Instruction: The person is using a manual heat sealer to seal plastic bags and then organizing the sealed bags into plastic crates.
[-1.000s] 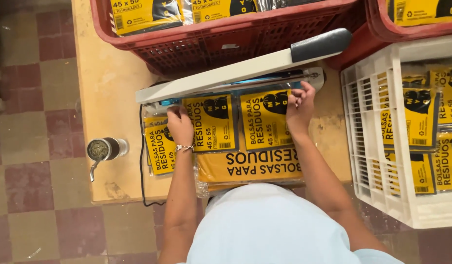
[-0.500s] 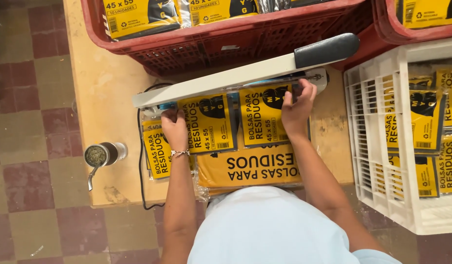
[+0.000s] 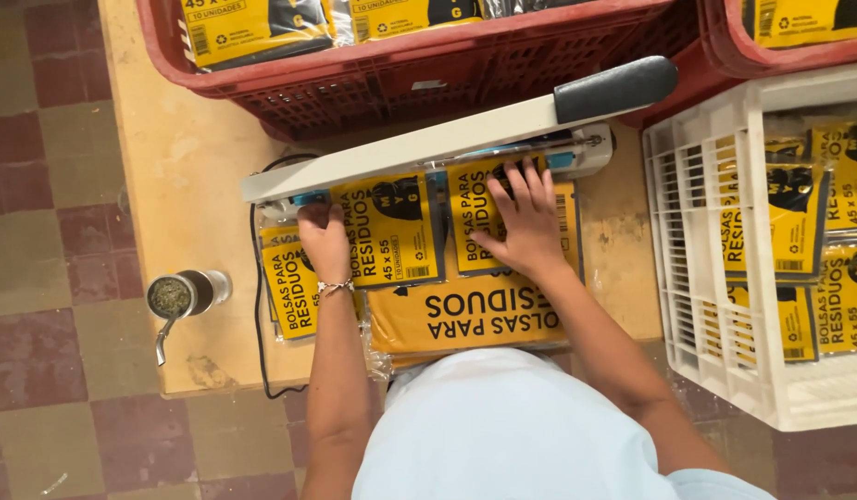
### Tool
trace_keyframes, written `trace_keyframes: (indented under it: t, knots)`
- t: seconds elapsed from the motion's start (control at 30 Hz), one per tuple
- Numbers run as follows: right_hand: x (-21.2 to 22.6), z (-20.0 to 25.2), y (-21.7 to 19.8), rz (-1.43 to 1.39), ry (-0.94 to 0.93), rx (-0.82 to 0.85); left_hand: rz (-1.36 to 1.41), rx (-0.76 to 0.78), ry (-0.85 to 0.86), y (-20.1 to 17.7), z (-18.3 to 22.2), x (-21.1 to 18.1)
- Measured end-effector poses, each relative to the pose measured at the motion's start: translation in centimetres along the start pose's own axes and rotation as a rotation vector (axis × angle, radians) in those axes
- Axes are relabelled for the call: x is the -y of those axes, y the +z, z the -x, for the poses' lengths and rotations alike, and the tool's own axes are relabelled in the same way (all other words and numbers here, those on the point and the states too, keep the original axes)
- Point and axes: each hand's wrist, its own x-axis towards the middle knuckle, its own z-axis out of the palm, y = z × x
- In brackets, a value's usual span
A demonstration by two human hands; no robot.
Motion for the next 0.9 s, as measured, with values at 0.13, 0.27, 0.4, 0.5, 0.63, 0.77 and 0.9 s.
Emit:
trace_keyframes:
  t: [0.13,0.27,0.4,0.5,0.63,0.77,0.9]
  knots:
    - [-0.1,-0.5,0.0,-0.003,-0.036,-0.021,0.039,-0.006,-0.001,0.1,0.6,-0.9]
    - [0.9,-1.9,-0.9,-0.024,-0.078,0.042,0.046,-0.041,0.017,0.3,0.0,0.1]
    - [1.4,-2.5,-0.6,0.017,-0.087,0.183,0.075,-0.071,0.013,0.3,-0.4,0.6]
    - [1.4,-2.6,-0.1,0.072,-0.051,0.291,0.064,-0.078,0.010,0.4,0.2,-0.4]
    - [2.0,-3.3,-1.6,0.066,-0.078,0.261,0.077,-0.079,-0.002,0.4,0.0,-0.1]
    - [1.9,-5.6,-5.3,-0.052,-0.311,-0.257,0.063,-0.083,-0.003,0.4,-0.5,0.1]
    - [2.9,-13.6,-16.8,0.094,-0.427,-0.406,0.114,-0.009,-0.055,0.0,-0.6,0.5]
